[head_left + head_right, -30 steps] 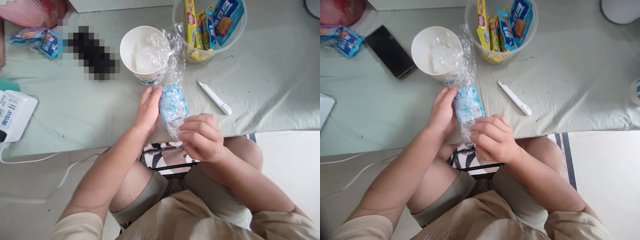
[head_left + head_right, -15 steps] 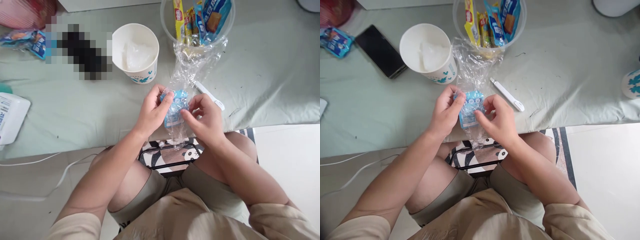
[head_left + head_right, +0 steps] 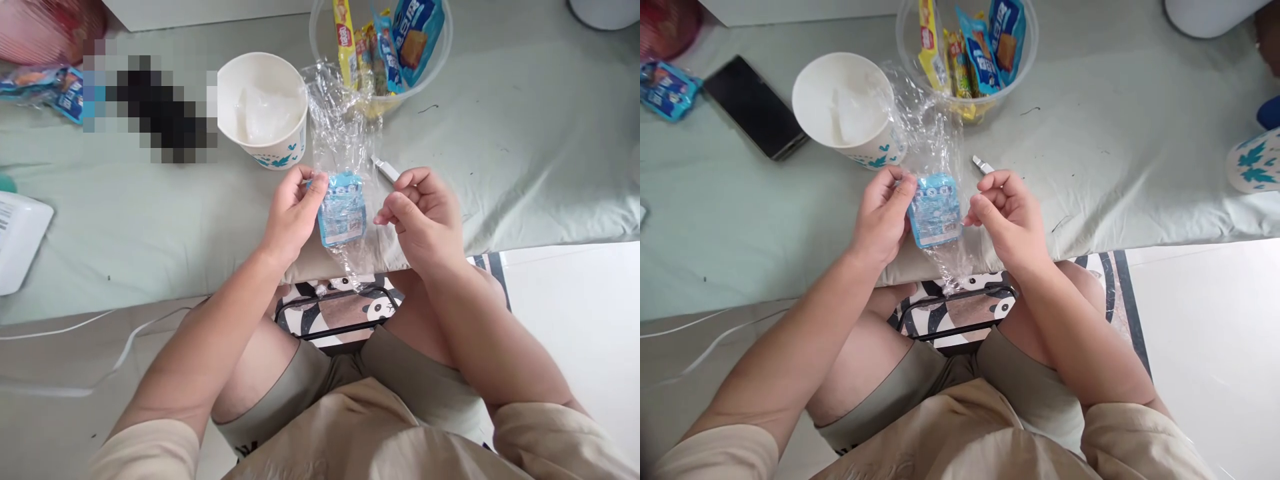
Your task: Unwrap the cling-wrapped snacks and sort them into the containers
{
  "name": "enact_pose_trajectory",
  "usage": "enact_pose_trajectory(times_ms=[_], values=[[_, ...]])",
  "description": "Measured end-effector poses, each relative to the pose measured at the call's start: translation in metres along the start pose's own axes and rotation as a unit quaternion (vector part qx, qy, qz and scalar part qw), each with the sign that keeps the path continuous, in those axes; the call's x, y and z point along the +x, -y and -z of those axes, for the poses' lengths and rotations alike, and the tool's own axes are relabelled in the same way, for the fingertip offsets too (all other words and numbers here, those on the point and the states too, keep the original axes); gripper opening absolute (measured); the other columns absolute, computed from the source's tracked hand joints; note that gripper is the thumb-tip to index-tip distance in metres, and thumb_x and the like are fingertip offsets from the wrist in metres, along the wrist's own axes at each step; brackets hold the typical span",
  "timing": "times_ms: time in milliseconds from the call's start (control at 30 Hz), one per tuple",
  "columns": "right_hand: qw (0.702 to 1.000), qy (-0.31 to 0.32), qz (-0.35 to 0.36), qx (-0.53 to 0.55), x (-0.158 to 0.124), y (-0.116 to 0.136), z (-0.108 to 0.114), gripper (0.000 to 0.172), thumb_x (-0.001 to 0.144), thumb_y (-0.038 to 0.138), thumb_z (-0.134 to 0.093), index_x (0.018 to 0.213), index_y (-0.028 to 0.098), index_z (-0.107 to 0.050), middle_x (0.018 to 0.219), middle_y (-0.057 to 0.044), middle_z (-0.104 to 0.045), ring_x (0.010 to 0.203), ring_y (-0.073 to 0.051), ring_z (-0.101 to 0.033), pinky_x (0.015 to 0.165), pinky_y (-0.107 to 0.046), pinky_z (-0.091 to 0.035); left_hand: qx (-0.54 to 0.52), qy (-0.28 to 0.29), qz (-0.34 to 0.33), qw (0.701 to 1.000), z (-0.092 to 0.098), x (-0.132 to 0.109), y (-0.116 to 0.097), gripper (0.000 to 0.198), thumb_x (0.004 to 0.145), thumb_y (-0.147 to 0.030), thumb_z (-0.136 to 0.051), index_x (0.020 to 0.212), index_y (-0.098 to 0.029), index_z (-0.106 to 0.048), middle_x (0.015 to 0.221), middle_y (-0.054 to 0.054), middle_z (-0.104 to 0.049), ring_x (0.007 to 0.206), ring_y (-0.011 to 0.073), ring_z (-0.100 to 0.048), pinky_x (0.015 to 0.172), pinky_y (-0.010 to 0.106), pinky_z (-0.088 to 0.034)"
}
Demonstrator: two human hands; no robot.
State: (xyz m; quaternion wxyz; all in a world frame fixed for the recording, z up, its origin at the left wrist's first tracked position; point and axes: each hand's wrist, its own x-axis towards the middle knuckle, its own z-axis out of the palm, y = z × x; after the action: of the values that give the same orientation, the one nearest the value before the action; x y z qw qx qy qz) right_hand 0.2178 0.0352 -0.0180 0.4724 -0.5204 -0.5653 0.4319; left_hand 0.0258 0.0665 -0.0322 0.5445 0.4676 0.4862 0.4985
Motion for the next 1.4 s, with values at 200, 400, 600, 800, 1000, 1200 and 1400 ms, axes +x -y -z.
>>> enact_pose_trajectory(times_ms=[200, 400, 600, 800, 1000, 1200, 1400], values=[[0.996, 0.002, -0.083, 0.029, 0.000, 0.005, -0.007, 0.043, 0.086, 0.032, -0.075, 0.116, 0.029, -0.045, 0.096, 0.003, -0.064, 0.059, -0.006, -0.060, 0.050, -0.022, -0.048, 0.056, 0.055, -0.023, 0.997, 0.000, 0.002, 0.003, 0.045, 0.091, -0.067, -0.067, 0.089, -0.023, -0.057, 0.078, -0.001, -0.056, 0.068, 0.0111, -0.056, 0.060, 0.023, -0.046], [0.996, -0.010, 0.069, -0.058, -0.008, 0.006, -0.014, 0.028, 0.089, 0.022, -0.069, 0.112, 0.026, -0.055, 0.088, 0.002, -0.065, 0.082, -0.015, -0.067, 0.082, -0.036, -0.058, 0.027, 0.028, 0.010, 0.999, -0.005, -0.004, -0.005, 0.058, 0.080, -0.070, -0.077, 0.108, -0.025, -0.052, 0.110, 0.005, -0.064, 0.086, 0.0157, -0.068, 0.069, 0.026, -0.053], [0.986, 0.138, 0.086, 0.040, -0.019, 0.007, -0.021, 0.044, 0.101, 0.050, -0.055, 0.137, 0.032, -0.038, 0.106, -0.004, -0.071, 0.109, -0.025, -0.072, 0.099, -0.051, -0.058, 0.040, 0.148, 0.033, 0.988, -0.004, -0.011, -0.026, 0.062, 0.077, -0.077, -0.074, 0.075, -0.020, -0.049, 0.082, 0.001, -0.060, 0.073, 0.0137, -0.060, 0.064, 0.025, -0.046], [0.989, 0.123, 0.083, 0.023, -0.016, 0.003, -0.019, 0.054, 0.100, 0.059, -0.049, 0.144, 0.031, -0.034, 0.122, -0.009, -0.068, 0.119, -0.027, -0.068, 0.100, -0.052, -0.057, 0.075, 0.174, 0.059, 0.980, 0.000, -0.008, -0.029, 0.053, 0.083, -0.066, -0.075, 0.074, -0.019, -0.050, 0.074, -0.001, -0.055, 0.066, 0.0115, -0.052, 0.062, 0.024, -0.040], [0.955, 0.009, 0.216, -0.202, -0.016, 0.005, -0.024, 0.025, 0.093, 0.021, -0.056, 0.118, 0.026, -0.055, 0.111, -0.008, -0.067, 0.107, -0.025, -0.065, 0.096, -0.049, -0.052, 0.034, 0.149, 0.051, 0.987, -0.001, -0.006, -0.025, 0.032, 0.092, -0.040, -0.069, 0.074, -0.020, -0.053, 0.073, -0.002, -0.052, 0.070, 0.0116, -0.054, 0.069, 0.024, -0.049], [0.963, -0.050, 0.141, -0.223, -0.019, -0.003, -0.025, 0.047, 0.091, 0.037, -0.063, 0.133, 0.024, -0.047, 0.135, -0.016, -0.053, 0.129, -0.032, -0.055, 0.105, -0.056, -0.052, -0.177, 0.127, 0.170, 0.961, 0.002, -0.007, -0.041, 0.028, 0.091, -0.038, -0.065, 0.081, -0.022, -0.045, 0.113, 0.005, -0.072, 0.107, 0.0240, -0.073, 0.081, 0.036, -0.062], [0.999, 0.034, 0.011, 0.017, -0.018, -0.009, -0.026, 0.079, 0.090, 0.058, -0.068, 0.150, 0.035, -0.022, 0.124, -0.008, -0.062, 0.098, -0.024, -0.070, 0.086, -0.050, -0.063, -0.253, 0.169, 0.196, 0.932, 0.006, -0.012, -0.053, 0.030, 0.088, -0.049, -0.067, 0.087, -0.023, -0.052, 0.130, 0.006, -0.071, 0.134, 0.0367, -0.063, 0.099, 0.050, -0.057]])
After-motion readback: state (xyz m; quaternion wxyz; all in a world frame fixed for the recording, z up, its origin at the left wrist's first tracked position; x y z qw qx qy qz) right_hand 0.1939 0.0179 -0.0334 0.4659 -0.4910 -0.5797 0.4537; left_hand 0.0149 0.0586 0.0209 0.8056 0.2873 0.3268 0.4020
